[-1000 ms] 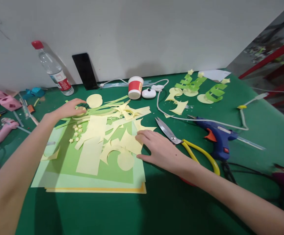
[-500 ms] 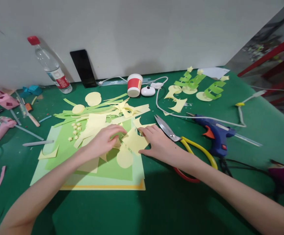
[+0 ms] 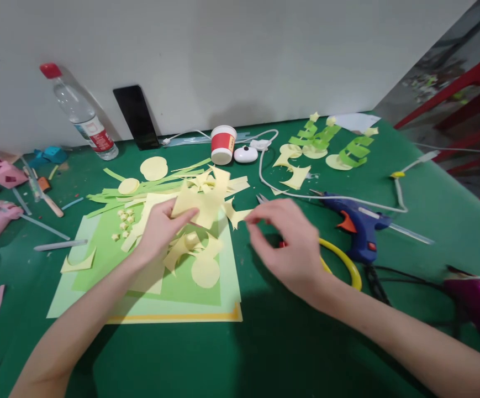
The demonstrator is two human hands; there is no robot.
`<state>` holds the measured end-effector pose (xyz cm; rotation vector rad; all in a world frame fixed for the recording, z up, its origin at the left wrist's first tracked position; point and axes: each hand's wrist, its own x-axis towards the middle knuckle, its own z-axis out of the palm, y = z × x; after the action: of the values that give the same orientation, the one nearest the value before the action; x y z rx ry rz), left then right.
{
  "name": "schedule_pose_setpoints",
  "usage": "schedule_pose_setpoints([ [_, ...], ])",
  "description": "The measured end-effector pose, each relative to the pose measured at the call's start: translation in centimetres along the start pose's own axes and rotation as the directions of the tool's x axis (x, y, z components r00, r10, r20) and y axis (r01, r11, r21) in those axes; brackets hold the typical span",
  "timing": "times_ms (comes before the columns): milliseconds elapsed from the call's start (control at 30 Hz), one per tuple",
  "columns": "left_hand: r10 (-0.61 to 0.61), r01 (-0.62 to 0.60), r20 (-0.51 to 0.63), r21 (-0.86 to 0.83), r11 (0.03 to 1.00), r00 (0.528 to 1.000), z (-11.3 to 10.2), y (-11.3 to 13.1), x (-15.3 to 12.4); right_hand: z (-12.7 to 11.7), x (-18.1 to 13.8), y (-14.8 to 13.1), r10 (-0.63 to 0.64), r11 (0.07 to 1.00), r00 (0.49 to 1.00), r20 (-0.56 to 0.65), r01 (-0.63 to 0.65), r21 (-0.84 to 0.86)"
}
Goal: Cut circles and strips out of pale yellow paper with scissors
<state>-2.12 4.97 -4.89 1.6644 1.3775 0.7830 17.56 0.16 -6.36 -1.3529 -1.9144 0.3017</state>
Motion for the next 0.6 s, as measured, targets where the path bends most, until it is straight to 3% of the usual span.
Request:
schedule_pose_setpoints([
  [133,0.007,-0.01,-0.036,-0.09,0.996,0.999,-0.7,-0.2,0.4,2.9,-1.8,-0.5,-0.11,0.994,0.939,0.327,0.097,0.057],
  [233,-0.01,0.008,-0.047,-0.037,0.999,0.999,-1.3,0.4,0.2,4.5,-2.8,-0.6,-0.128,0.992,0.882,0.453,0.106,0.074],
  [333,-0.006,0.006,0.006,0.116,0.993,1.0,-2.4,1.5,-0.6,4.7,-3.1,-0.5,-0.117,0.992,0.856,0.504,0.079,0.096],
  [367,0.032,-0.044,0.053,0.249,0.968,0.998,-2.8,1.9,-0.9,4.6,-3.1,-0.4,-0.111,0.992,0.852,0.512,0.064,0.108],
  [433,0.169,-0.204,0.115,0.517,0.831,0.979,-3.4,2.4,-1.3,4.4,-2.9,-0.2,-0.102,0.989,0.848,0.521,0.03,0.144],
  [500,0.253,-0.29,0.155,0.668,0.686,0.955,-3.8,2.5,-1.4,4.3,-2.8,-0.1,-0.09,0.981,0.85,0.52,-0.013,0.191],
  [533,0.236,-0.282,0.162,0.682,0.675,0.958,-4.0,2.4,-1.2,4.3,-2.7,0.0,-0.08,0.975,0.854,0.515,-0.039,0.217],
  [600,0.126,-0.184,0.137,0.622,0.761,0.983,-4.1,2.2,-0.8,4.2,-2.5,-0.1,-0.048,0.956,0.866,0.497,-0.105,0.275],
])
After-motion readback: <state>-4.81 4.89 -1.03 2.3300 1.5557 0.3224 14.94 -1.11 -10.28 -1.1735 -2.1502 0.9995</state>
